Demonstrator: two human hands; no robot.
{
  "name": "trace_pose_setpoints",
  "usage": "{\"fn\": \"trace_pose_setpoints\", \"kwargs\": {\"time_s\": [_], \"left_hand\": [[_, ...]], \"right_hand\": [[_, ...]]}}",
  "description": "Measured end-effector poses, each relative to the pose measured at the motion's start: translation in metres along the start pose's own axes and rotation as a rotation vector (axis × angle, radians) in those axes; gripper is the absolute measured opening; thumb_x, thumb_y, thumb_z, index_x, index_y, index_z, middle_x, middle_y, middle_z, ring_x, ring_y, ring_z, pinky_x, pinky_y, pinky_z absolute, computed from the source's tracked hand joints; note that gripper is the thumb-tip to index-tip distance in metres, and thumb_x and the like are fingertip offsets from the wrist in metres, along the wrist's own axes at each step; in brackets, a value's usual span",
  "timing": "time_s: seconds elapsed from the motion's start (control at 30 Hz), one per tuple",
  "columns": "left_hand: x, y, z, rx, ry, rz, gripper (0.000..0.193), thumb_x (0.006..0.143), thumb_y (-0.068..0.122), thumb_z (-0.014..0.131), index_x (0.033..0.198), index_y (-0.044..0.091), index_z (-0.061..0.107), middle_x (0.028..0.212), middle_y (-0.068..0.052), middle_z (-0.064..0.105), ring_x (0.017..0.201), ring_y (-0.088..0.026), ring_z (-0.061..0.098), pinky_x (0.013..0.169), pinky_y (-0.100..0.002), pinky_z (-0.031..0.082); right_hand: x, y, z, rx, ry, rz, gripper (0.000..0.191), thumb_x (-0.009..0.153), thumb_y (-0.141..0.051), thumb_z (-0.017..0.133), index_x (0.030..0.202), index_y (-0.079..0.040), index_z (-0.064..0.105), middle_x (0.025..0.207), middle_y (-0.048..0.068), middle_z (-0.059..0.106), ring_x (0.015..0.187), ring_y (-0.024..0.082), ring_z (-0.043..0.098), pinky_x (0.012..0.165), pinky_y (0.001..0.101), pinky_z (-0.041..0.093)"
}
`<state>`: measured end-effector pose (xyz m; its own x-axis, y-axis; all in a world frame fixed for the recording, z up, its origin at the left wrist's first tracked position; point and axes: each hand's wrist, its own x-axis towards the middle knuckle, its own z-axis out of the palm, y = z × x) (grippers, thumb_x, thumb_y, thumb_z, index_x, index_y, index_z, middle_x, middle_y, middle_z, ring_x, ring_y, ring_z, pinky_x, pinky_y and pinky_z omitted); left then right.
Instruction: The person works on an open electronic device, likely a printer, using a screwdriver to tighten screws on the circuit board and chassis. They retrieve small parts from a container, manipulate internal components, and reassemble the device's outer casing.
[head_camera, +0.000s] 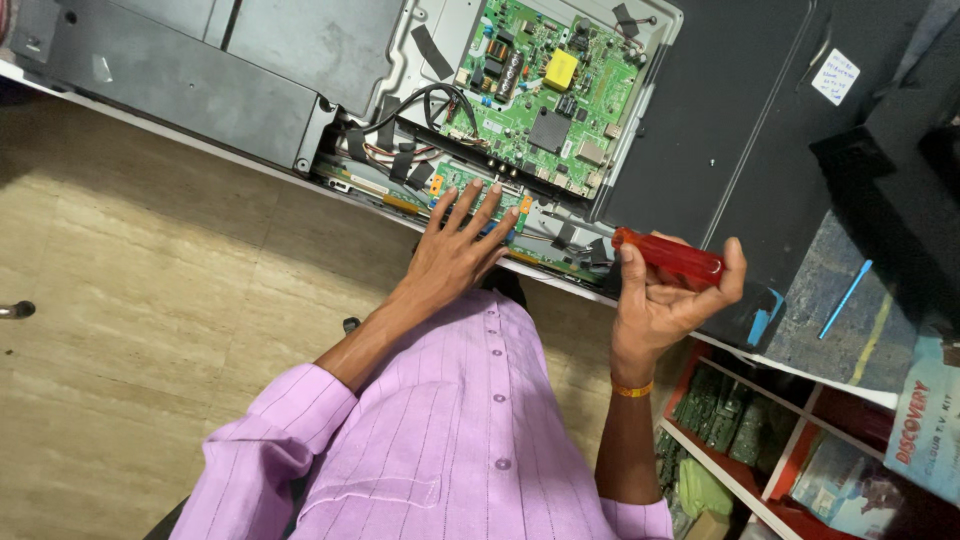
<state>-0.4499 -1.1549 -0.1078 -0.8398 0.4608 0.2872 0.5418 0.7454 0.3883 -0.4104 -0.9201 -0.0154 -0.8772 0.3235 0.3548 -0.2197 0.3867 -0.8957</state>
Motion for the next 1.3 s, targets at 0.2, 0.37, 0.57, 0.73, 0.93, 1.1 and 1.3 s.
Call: {"fn": "trace_pose_setpoints", "kwargs": {"time_s": [0.2, 0.37, 0.57, 0.73, 0.93, 1.1, 1.3], "left_hand": [[0.002, -0.007, 0.001, -0.023, 0.008, -0.007, 0.053, 0.102, 0.036, 0.065, 0.15, 0.018, 0.055, 0.16, -0.014, 0.044, 0.151, -0.037, 0.034, 0.124, -0.054, 0.024], [-0.003, -0.012, -0.002, -0.011, 0.013, -0.013, 0.051, 0.103, 0.036, 0.066, 0.149, 0.018, 0.056, 0.16, -0.013, 0.045, 0.151, -0.036, 0.035, 0.124, -0.053, 0.025], [0.001, -0.018, 0.002, 0.002, 0.024, 0.005, 0.051, 0.102, 0.035, 0.067, 0.149, 0.017, 0.057, 0.159, -0.015, 0.047, 0.15, -0.037, 0.035, 0.123, -0.054, 0.025], [0.002, -0.019, 0.006, 0.01, 0.034, 0.0, 0.052, 0.102, 0.035, 0.068, 0.15, 0.018, 0.057, 0.16, -0.014, 0.047, 0.151, -0.036, 0.035, 0.123, -0.054, 0.025], [0.001, -0.016, 0.008, 0.016, 0.025, -0.009, 0.053, 0.101, 0.035, 0.069, 0.15, 0.017, 0.057, 0.159, -0.014, 0.047, 0.151, -0.036, 0.034, 0.123, -0.054, 0.025], [0.0, -0.016, 0.008, 0.007, 0.028, -0.009, 0.052, 0.101, 0.034, 0.069, 0.149, 0.018, 0.058, 0.16, -0.014, 0.046, 0.151, -0.036, 0.034, 0.123, -0.054, 0.025], [-0.001, -0.013, 0.005, -0.017, 0.042, -0.021, 0.051, 0.102, 0.032, 0.067, 0.15, 0.017, 0.057, 0.16, -0.014, 0.047, 0.151, -0.036, 0.035, 0.124, -0.054, 0.025]], "right_hand": [[0.0, 0.0, 0.007, -0.012, -0.006, -0.007, 0.083, 0.109, 0.006, 0.077, 0.159, -0.022, 0.018, 0.132, 0.018, 0.059, 0.12, 0.025, 0.069, 0.103, 0.0399, 0.059], [-0.003, -0.001, 0.009, -0.06, 0.004, -0.033, 0.083, 0.107, 0.006, 0.077, 0.158, -0.021, 0.018, 0.132, 0.018, 0.057, 0.119, 0.026, 0.069, 0.101, 0.039, 0.06], [-0.005, 0.0, 0.015, -0.003, -0.007, -0.011, 0.08, 0.109, 0.007, 0.076, 0.159, -0.019, 0.018, 0.131, 0.019, 0.06, 0.118, 0.025, 0.069, 0.102, 0.0385, 0.06], [-0.001, 0.004, 0.024, -0.081, -0.054, -0.034, 0.081, 0.107, 0.005, 0.077, 0.158, -0.02, 0.019, 0.129, 0.02, 0.064, 0.116, 0.024, 0.07, 0.1, 0.0382, 0.06], [0.005, 0.004, 0.03, -0.106, -0.103, -0.08, 0.084, 0.105, 0.004, 0.078, 0.162, -0.021, 0.022, 0.13, 0.02, 0.065, 0.116, 0.025, 0.072, 0.097, 0.0378, 0.061], [0.011, 0.005, 0.037, -0.105, -0.167, -0.122, 0.083, 0.103, 0.005, 0.078, 0.162, -0.02, 0.024, 0.131, 0.02, 0.065, 0.114, 0.026, 0.073, 0.098, 0.0383, 0.061], [0.021, -0.004, 0.042, -0.138, -0.277, -0.166, 0.081, 0.104, 0.003, 0.077, 0.161, -0.019, 0.025, 0.13, 0.019, 0.065, 0.114, 0.027, 0.074, 0.098, 0.0381, 0.061]]}}
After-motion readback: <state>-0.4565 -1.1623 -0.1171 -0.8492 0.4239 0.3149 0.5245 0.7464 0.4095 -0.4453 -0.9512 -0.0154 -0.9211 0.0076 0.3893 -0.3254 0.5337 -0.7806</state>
